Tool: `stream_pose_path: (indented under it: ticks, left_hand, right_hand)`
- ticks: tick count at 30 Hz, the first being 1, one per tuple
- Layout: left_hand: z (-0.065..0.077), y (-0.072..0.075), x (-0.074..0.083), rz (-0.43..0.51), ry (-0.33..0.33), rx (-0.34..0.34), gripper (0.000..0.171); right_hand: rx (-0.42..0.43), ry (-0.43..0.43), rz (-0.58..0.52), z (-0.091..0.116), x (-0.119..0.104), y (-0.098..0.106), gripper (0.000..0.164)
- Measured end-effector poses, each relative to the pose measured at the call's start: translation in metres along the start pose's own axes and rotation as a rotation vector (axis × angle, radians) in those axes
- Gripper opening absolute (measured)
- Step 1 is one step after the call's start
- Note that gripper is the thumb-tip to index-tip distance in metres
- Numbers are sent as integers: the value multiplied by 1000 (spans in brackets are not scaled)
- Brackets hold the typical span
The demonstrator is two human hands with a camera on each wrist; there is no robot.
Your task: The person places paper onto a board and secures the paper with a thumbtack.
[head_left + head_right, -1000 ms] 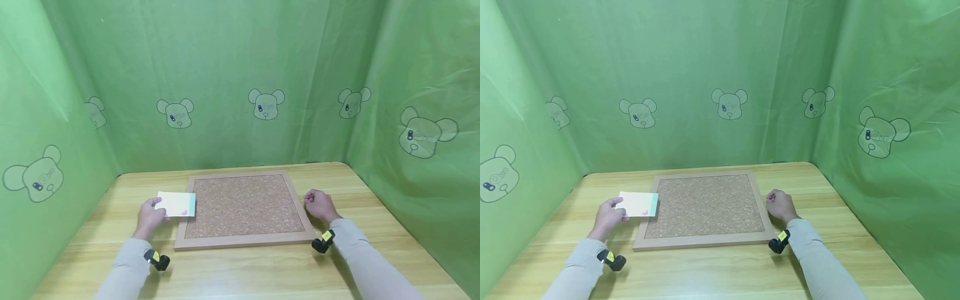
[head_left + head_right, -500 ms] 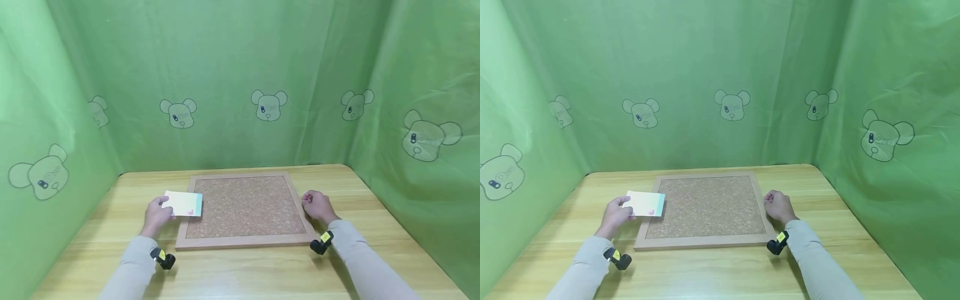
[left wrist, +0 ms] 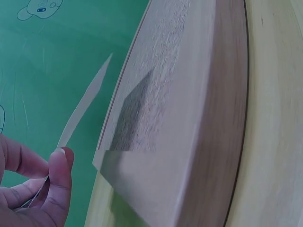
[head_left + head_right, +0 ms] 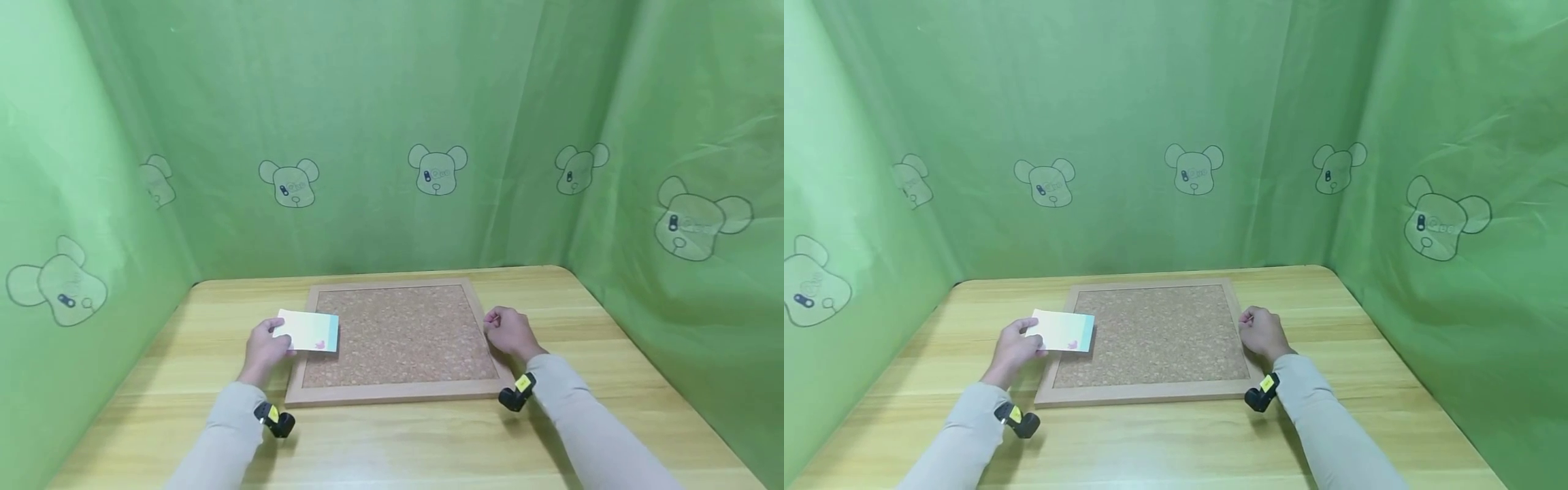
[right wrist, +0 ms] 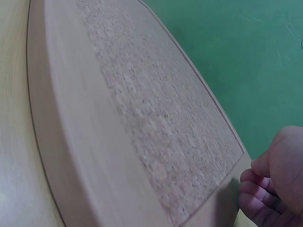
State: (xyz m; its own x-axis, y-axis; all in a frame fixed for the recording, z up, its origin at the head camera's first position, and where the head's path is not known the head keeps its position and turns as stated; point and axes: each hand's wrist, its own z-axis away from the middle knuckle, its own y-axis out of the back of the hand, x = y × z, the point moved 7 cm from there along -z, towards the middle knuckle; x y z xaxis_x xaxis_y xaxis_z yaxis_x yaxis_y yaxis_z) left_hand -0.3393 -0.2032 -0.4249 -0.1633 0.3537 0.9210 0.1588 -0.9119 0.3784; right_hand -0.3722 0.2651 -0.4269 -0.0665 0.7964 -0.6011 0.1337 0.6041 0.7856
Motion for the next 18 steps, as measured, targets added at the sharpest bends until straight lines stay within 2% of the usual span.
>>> stream_pose_path:
  ticks: [18]
  left_hand:
    - [1,-23,4,6,-22,-1,57]
  right_hand:
    - [-1,50,-17,-3,-16,-8,10]
